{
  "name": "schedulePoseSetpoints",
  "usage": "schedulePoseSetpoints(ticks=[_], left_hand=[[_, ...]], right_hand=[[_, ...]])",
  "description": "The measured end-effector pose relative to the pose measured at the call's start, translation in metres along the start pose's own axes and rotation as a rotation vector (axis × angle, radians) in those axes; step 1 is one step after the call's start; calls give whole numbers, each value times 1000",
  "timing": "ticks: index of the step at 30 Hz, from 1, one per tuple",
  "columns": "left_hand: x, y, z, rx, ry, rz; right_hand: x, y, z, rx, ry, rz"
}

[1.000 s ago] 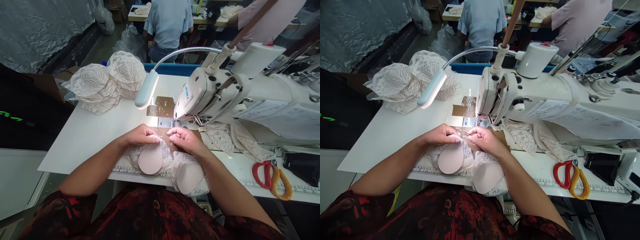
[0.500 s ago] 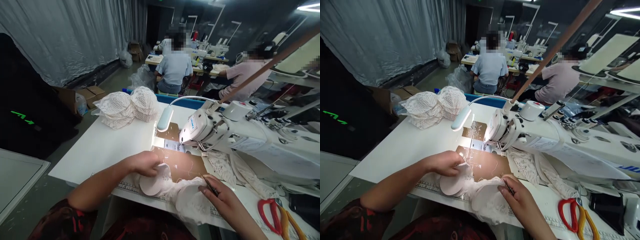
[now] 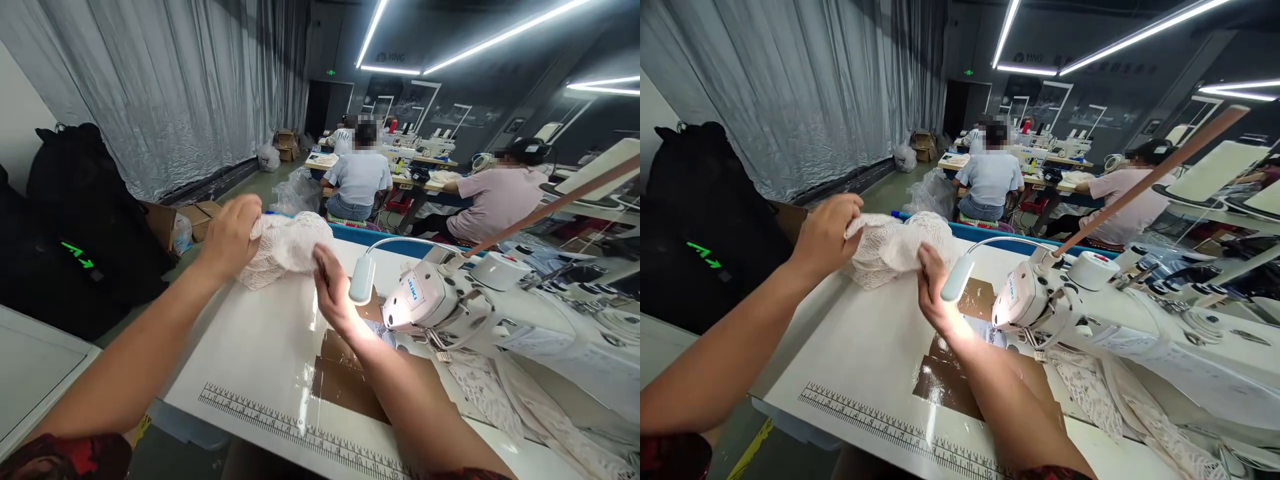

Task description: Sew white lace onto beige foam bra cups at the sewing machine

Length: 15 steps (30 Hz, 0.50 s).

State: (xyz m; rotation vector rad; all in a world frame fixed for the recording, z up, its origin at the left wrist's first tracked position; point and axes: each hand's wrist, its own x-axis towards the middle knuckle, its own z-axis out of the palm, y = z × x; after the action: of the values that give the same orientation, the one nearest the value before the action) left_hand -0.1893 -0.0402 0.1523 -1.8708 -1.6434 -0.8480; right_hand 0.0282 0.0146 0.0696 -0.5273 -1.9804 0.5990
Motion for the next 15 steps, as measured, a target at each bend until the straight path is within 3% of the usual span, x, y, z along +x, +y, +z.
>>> schedulePoseSetpoints(ticks=[2,3,5,7,11,15], left_hand=[[20,-15,12,17,89,11],[25,-21,21,18,65,11],[25,-27,45,1,-121,-27],[14,-29,71,-59,-398,-98],[-8,-31,102,-69,-466,-97],[-10,-32,96,-59,-385,-42]], right_hand=[[29,18,7,-104,118,-102],[39,29,8,-163,122,-93],[50,50,10,-279,34,-25],[47,68,10,-348,-68,53],[6,75,-4,-360,-149,78],[-60,40,-44,-347,-310,62]])
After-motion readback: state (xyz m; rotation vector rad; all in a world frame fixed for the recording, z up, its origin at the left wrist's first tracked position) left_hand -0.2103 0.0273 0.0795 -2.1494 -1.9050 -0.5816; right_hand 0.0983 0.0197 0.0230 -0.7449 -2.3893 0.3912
